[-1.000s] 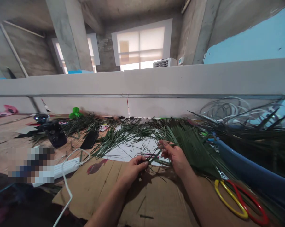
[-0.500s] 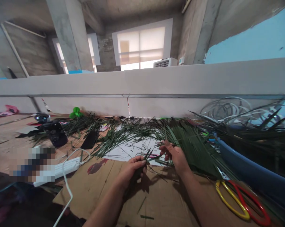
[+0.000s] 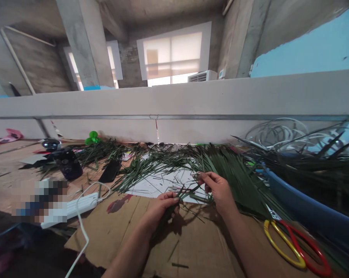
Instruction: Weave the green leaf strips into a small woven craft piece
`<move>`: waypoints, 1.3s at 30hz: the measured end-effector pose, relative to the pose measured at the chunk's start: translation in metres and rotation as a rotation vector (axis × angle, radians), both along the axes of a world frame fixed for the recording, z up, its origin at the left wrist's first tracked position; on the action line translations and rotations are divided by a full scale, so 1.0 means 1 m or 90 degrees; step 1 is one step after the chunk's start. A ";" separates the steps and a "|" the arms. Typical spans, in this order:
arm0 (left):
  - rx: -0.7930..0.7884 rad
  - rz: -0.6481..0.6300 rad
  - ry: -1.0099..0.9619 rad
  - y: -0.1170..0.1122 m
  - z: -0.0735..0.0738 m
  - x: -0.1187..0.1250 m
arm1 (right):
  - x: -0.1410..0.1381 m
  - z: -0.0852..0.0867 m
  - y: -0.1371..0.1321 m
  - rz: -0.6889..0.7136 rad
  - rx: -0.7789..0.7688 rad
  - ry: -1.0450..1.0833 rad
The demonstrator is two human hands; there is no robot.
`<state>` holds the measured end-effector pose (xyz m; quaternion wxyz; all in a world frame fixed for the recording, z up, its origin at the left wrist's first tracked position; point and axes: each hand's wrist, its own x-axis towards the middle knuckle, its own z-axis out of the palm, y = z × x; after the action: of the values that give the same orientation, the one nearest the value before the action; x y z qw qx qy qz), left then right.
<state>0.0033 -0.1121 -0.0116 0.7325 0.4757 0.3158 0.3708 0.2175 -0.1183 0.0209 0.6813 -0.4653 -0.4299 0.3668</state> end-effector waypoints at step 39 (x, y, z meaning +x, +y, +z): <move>0.003 -0.010 -0.059 -0.004 0.003 -0.001 | -0.005 -0.001 -0.013 -0.335 0.356 -0.716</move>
<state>0.0024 -0.1157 -0.0088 0.7482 0.4621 0.2772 0.3872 0.2123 -0.1314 0.0198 0.5152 -0.4808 -0.6700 -0.2335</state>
